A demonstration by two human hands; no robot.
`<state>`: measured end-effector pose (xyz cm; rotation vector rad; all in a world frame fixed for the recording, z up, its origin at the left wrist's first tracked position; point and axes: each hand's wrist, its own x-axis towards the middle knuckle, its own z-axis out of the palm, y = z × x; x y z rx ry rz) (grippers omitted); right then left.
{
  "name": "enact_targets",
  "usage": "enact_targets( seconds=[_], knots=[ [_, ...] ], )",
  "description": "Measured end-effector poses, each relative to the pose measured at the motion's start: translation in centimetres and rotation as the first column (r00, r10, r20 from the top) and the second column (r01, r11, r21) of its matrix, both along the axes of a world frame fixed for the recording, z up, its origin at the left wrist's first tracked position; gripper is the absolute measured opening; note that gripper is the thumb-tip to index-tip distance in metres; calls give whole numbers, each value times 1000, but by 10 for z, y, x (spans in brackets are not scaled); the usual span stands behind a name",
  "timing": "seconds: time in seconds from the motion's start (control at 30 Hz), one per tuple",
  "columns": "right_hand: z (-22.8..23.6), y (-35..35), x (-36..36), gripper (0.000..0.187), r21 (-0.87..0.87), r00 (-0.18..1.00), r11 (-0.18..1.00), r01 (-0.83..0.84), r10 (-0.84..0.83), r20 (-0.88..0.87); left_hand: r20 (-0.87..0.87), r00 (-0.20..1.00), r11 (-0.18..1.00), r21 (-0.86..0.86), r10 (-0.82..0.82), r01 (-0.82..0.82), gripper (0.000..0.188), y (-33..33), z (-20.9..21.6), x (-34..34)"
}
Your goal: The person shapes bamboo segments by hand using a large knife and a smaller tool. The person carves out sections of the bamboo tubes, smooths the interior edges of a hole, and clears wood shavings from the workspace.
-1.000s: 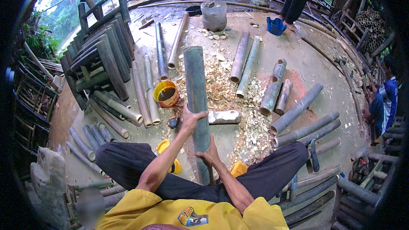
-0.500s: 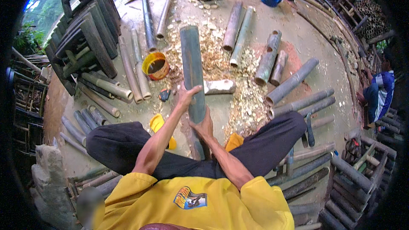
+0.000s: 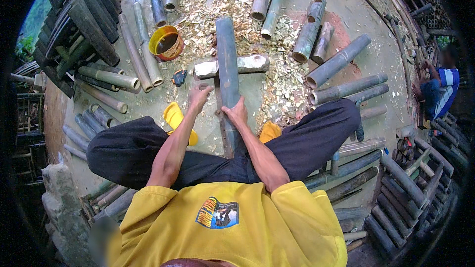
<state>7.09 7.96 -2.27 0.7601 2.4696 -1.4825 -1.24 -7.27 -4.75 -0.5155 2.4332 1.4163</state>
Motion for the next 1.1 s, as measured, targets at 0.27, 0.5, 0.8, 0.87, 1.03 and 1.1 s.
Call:
enact_targets(
  seconds=[0.27,0.5,0.8,0.87,1.03,1.1],
  knots=[
    [-13,13,10,81,-111,998,993,-36,41,45,21,973,972,-42,-232,233,53,12,5,15],
    [0,18,1,93,62,995,998,-7,1,99,-42,970,971,4,-238,238,52,8,0,11],
    [116,91,-12,42,-136,856,950,280,-312,-413,-60,957,959,8,-284,285,47,18,18,6],
    [158,96,6,34,-281,835,945,169,-288,-468,-55,956,957,25,-288,290,47,18,17,4],
    [238,126,86,25,-157,607,928,339,-343,-717,-160,920,928,55,-357,369,52,12,-7,-3],
    [243,143,112,23,-104,505,871,479,-371,-779,-15,948,919,244,-317,311,57,3,-18,-3]
  ],
)
